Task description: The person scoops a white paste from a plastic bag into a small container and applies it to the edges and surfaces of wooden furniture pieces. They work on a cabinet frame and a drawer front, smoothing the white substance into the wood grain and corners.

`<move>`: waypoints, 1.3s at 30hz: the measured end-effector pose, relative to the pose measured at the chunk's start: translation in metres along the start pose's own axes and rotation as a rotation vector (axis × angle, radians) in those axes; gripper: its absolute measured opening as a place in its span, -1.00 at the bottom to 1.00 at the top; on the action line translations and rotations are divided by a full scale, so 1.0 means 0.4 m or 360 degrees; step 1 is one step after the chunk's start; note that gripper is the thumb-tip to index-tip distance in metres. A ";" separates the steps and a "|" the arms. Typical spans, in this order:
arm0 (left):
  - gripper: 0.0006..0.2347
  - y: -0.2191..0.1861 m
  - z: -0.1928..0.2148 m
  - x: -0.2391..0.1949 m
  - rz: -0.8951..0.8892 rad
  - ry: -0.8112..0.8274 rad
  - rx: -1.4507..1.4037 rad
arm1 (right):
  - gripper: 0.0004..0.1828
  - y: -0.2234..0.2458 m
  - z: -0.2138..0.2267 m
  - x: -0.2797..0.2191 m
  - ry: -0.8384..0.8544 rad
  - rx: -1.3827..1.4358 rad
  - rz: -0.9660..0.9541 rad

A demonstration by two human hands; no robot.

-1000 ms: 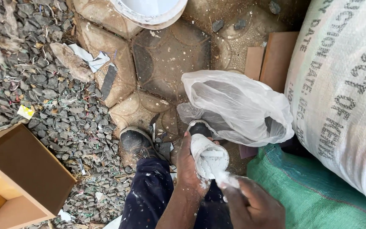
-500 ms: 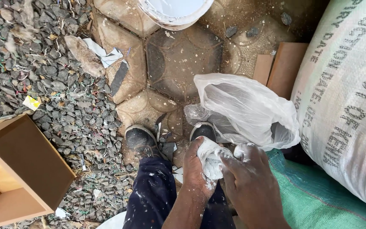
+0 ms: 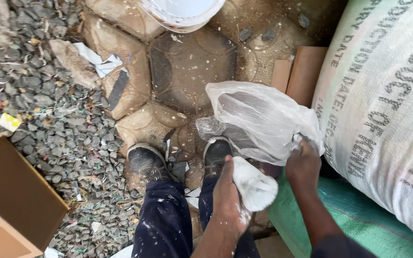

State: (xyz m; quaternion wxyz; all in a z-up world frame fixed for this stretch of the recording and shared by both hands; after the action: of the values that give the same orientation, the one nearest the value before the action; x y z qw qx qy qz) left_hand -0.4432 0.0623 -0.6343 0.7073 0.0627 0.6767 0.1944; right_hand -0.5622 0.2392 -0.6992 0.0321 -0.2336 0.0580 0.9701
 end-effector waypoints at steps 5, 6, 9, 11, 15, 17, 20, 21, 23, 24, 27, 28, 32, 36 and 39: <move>-0.56 0.076 0.017 0.031 0.0085 -0.0009 0.0175 | -0.56 -0.436 -0.346 0.332 0.0476 -0.0888 -0.0119; -0.61 0.087 0.014 0.034 0.0080 0.0008 0.0174 | -0.44 -0.425 -0.360 0.345 0.0865 -0.1088 -0.0270; -0.50 0.135 0.016 0.058 0.0140 -0.0043 0.0025 | -0.28 -0.477 -0.403 0.380 0.0246 -0.0316 -0.0192; -0.48 0.158 0.014 0.074 0.0164 -0.0041 0.0031 | -0.24 -0.470 -0.432 0.372 0.0591 -0.0486 -0.0506; -0.54 0.180 -0.022 0.050 0.0219 -0.0077 0.0127 | -0.14 -0.470 -0.465 0.355 0.0855 -0.0638 -0.0974; -0.55 0.184 -0.038 0.060 0.0197 -0.0082 0.0106 | -0.23 -0.406 -0.430 0.348 0.0654 -0.0362 -0.0746; -0.55 0.185 -0.062 0.059 0.0153 -0.0072 0.0095 | -0.34 -0.379 -0.371 0.332 0.0443 -0.0022 -0.0550; -0.55 0.184 -0.069 0.054 0.0129 -0.0061 0.0099 | -0.37 -0.354 -0.366 0.320 0.0451 0.0048 -0.0576; -0.56 0.184 -0.077 0.055 0.0071 -0.0081 0.0177 | -0.42 -0.347 -0.344 0.301 0.0461 0.0185 -0.0630; -0.57 0.184 -0.082 0.055 0.0021 -0.0091 0.0247 | -0.44 -0.345 -0.331 0.293 0.0463 0.0253 -0.0657; -0.54 0.191 -0.081 0.065 -0.0026 -0.0173 0.0264 | -0.52 -0.342 -0.297 0.282 0.0450 0.0455 -0.0724; -0.54 0.191 -0.087 0.062 -0.0031 -0.0176 0.0271 | -0.54 -0.337 -0.297 0.281 0.0452 0.0522 -0.0746; -0.57 0.190 -0.089 0.067 -0.0083 -0.0386 0.0464 | -0.64 -0.329 -0.283 0.256 0.0446 0.0796 -0.0823; -0.56 0.188 -0.078 0.084 -0.0123 -0.0493 0.0541 | -0.73 -0.321 -0.269 0.198 0.0462 0.1047 -0.0908; -0.54 0.178 -0.079 0.088 -0.0146 -0.0553 0.0615 | -0.80 -0.294 -0.241 0.157 0.0482 0.1237 -0.0940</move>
State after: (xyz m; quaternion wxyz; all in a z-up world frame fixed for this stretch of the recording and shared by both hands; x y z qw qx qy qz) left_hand -0.4875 0.1346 -0.6446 0.7959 0.1983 0.5718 0.0156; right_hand -0.5642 0.3458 -0.8244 0.3806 -0.3487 0.3500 0.7816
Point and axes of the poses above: each hand's wrist, its own x-axis towards the middle knuckle, its own z-axis out of the back of the hand, y = z × x, the point moved 4 cm from there along x, towards the middle knuckle, and after that the axes turned 4 degrees about -x, right-handed, at the moved point
